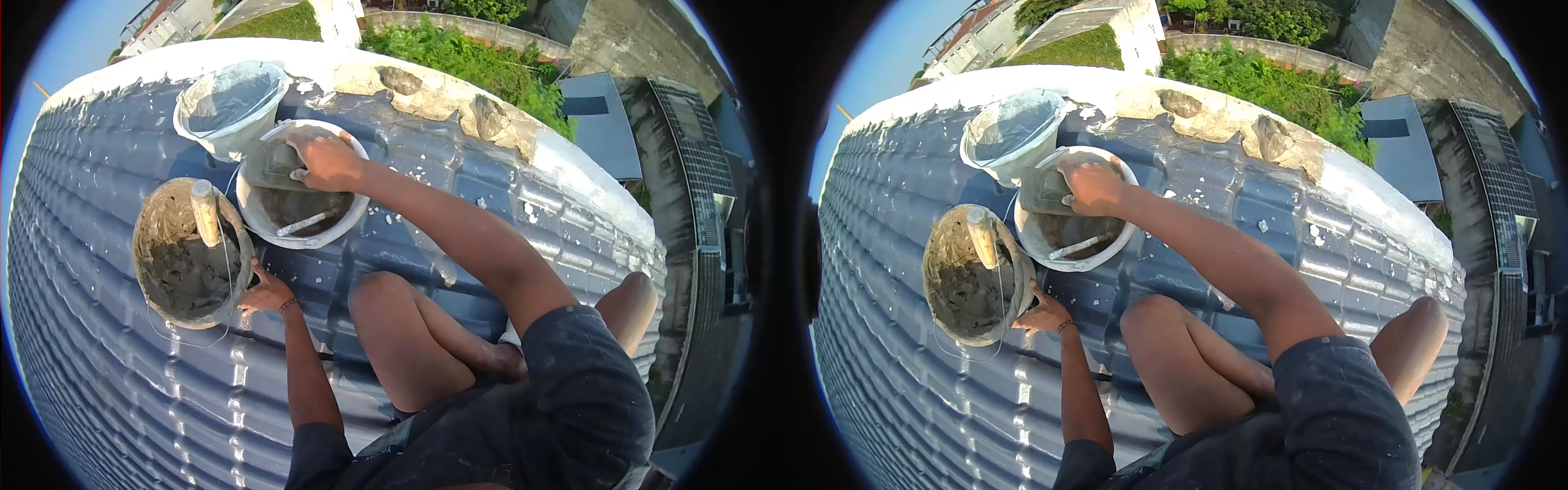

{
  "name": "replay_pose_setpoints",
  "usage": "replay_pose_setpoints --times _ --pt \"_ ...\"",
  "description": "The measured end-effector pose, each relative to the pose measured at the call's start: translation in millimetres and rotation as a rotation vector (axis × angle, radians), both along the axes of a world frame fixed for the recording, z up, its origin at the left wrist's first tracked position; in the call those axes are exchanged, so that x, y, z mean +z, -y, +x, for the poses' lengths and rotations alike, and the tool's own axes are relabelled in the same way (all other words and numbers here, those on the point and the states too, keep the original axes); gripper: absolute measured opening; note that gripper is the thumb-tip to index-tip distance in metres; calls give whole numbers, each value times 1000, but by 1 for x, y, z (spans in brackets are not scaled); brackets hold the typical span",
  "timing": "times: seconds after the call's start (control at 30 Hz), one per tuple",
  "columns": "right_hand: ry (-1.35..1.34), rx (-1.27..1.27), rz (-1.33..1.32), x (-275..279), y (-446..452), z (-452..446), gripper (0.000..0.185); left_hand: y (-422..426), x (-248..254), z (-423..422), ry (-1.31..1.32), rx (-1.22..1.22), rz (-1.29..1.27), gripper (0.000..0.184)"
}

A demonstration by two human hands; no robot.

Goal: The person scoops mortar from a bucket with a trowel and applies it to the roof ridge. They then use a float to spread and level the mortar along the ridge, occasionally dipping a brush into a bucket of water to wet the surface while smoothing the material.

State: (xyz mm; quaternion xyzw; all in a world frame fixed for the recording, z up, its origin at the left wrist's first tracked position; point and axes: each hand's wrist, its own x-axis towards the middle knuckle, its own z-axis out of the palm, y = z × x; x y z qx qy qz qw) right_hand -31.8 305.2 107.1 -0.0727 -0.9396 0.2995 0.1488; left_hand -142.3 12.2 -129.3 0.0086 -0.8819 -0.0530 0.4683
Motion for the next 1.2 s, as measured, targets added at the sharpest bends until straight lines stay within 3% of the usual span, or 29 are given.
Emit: replay_pose_setpoints --times 0.03,0.1,0.17,0.2,0.27,0.3,0.33,0.37,0.4,0.47,0.5,0.57,0.63,0.7,0.77,0.83,0.9,1.0,1.13,1.2 --pt "-60 -58 -6 -7 2 2 66 -8 12 9 0 -40 7 121" --pt "-128 -151 -6 -12 4 5 68 -17 53 28 113 -197 499 124" --pt "-231 -143 -642 -9 2 9 62 -18 46 20 133 -112 454 123" --pt "-234 -159 -644 -8 0 9 62 -16 42 20 148 4 401 123" --pt "-373 -26 -1141 -6 -8 13 55 -17 71 34 229 -25 414 126" --pt "-335 118 -1300 18 -14 42 48 -18 92 48 453 -154 613 124" --pt "-341 99 -1295 23 -23 51 48 -18 104 60 684 -278 806 123" --pt "-318 117 -1421 25 -30 58 47 -11 108 60 906 -320 912 110" --pt "-295 142 -1549 27 -38 62 46 -8 91 63 914 -324 904 110" --pt "-445 93 -1665 18 -70 84 43 -8 42 70 213 -76 577 92" --pt "-502 49 -1646 23 -87 112 39 -17 56 98 215 -69 577 92" --pt "-590 -169 -1502 12 -131 158 39 -58 119 188 583 -496 1173 71" --pt "-668 -318 -1433 -6 -176 204 41 -86 135 225 830 -974 1163 48" --pt "-610 -577 -1263 -39 -230 243 40 -129 163 229 1040 -1381 704 40" --pt "-460 -728 -1115 -65 -275 276 45 -184 159 213 984 -1577 227 38" --pt "-360 -781 -1049 -81 -301 290 49 -241 128 193 897 -1549 -78 44" --pt "-174 -848 -816 -93 -316 294 49 -288 81 176 785 -1393 -310 53" --pt "-14 -813 -693 -107 -334 287 64 -321 17 155 595 -1273 -443 63" --pt "-14 -820 -568 -154 -384 262 70 -333 -4 162 531 -1176 -408 68" --pt "-68 -874 -614 -141 -374 250 65 -328 9 165 515 -1143 -362 69"
